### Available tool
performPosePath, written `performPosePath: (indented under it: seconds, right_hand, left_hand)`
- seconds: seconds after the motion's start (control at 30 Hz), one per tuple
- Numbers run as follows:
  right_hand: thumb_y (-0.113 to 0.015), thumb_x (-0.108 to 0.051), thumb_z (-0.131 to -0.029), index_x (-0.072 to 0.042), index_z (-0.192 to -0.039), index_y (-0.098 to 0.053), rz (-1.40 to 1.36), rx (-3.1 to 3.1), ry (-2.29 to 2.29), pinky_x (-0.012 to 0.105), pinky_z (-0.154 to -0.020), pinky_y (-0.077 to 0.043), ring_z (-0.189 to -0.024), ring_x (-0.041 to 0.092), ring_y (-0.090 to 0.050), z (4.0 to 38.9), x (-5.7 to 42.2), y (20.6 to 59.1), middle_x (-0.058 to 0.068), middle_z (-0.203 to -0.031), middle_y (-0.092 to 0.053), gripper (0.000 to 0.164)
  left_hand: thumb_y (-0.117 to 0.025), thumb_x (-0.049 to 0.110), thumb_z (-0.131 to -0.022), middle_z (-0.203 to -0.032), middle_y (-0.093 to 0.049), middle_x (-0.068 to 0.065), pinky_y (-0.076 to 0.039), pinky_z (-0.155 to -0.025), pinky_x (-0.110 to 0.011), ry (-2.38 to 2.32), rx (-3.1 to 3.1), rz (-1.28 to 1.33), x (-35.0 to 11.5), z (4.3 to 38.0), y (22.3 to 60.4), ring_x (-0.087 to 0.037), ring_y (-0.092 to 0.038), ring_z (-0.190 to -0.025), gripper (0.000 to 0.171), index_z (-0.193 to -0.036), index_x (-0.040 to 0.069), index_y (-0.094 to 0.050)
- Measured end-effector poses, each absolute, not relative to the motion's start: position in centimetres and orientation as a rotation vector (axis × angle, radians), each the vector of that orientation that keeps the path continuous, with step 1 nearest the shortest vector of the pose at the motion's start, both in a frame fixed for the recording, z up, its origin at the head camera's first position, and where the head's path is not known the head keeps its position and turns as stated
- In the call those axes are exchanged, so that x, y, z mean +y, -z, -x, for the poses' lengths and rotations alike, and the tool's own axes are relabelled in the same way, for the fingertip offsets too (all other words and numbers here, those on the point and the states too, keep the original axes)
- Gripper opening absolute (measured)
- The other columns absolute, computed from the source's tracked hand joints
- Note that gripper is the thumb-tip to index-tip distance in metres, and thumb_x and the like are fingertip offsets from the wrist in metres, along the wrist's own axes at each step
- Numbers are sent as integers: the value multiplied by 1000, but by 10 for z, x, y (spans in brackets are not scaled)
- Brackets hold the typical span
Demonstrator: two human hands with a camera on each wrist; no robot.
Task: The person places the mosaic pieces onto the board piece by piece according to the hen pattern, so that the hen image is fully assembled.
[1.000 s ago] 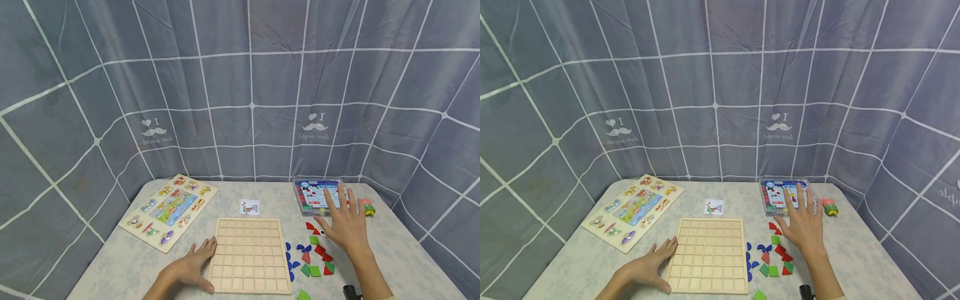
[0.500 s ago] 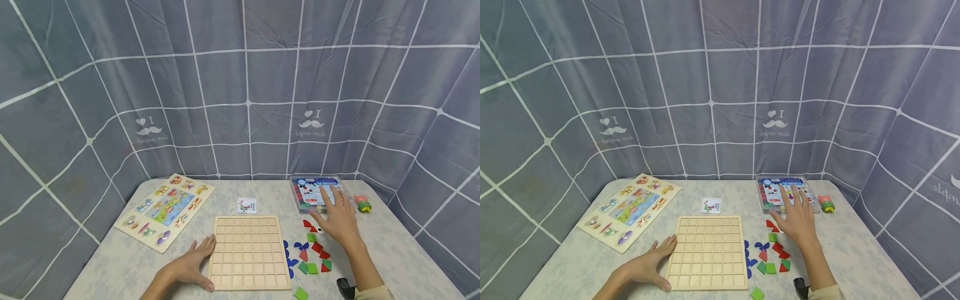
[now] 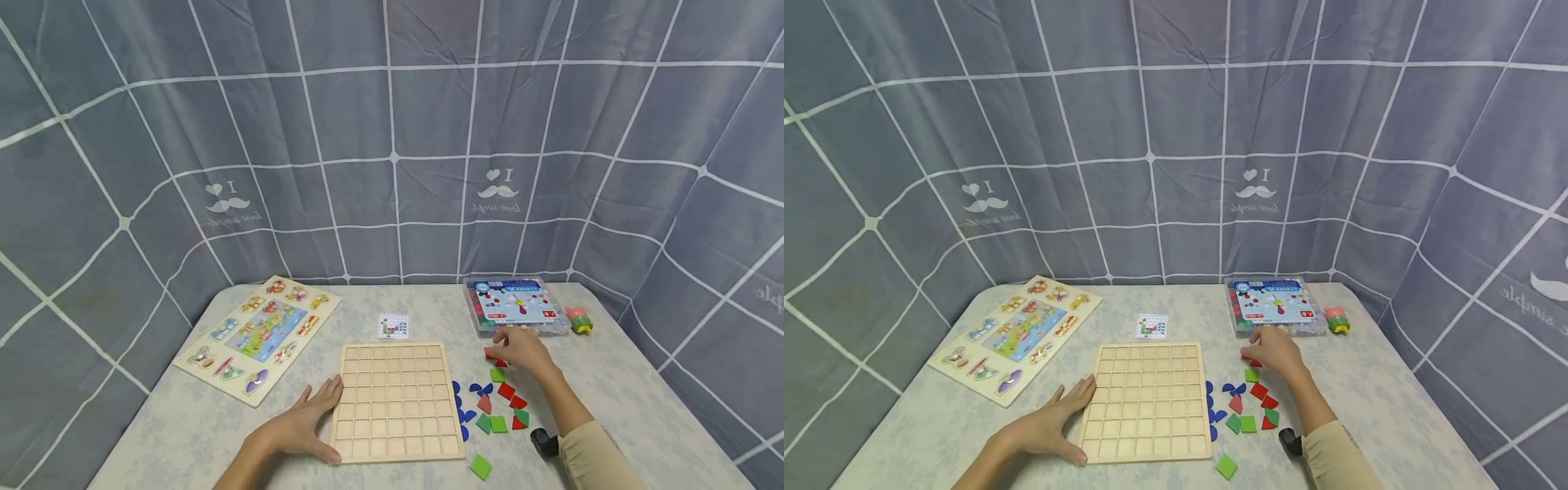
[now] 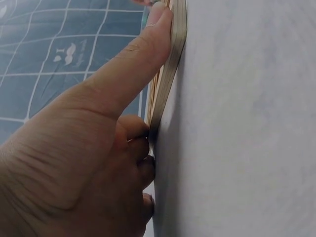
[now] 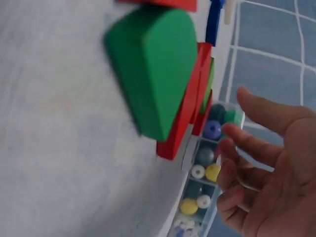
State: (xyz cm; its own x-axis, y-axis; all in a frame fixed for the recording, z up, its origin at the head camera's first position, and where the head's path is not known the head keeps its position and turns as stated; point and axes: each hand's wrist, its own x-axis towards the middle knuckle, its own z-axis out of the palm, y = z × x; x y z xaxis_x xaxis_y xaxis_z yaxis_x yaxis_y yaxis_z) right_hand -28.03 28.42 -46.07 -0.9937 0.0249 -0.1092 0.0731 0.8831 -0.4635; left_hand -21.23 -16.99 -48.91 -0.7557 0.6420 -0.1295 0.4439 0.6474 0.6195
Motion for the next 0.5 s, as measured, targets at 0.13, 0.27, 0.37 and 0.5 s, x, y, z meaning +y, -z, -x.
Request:
performPosePath:
  seconds: [0.13, 0.27, 0.37, 0.5]
  right_hand:
    - [-78, -36, -81, -10, -96, -70, -61, 2925, 569, 26, -58, -44, -72, 17, -52, 288, 274, 461, 2, -76, -62, 32]
    - [-78, -28, -82, -12, -96, -73, 1, 2905, 498, 27, -59, -47, -71, 17, -53, 292, 270, 463, 1, -77, -65, 21]
    - [-76, -19, -83, -13, -101, -75, 82, 2902, 495, 31, -64, -54, -75, 17, -57, 294, 270, 464, 4, -88, -70, 19]
    - [-74, -10, -83, -11, -111, -73, 149, 2892, 552, 37, -74, -58, -82, 20, -60, 294, 270, 463, 11, -103, -72, 29]
  left_hand:
    - [-82, 54, -67, -162, -5, -23, 3, -118, -65, -822, 2530, -865, -173, 212, 488, -42, -4, -150, 123, -153, -5, -16]
    - [-82, 55, -68, -162, -5, -23, 4, -118, -65, -821, 2522, -861, -173, 212, 486, -41, -3, -151, 123, -153, -4, -15]
    - [-82, 55, -68, -162, -4, -22, 3, -118, -65, -798, 2523, -854, -172, 214, 485, -41, -3, -151, 124, -153, -4, -15]
    - [-82, 55, -67, -162, -4, -22, 3, -118, -66, -757, 2517, -852, -166, 216, 482, -41, -2, -151, 124, -153, -4, -15]
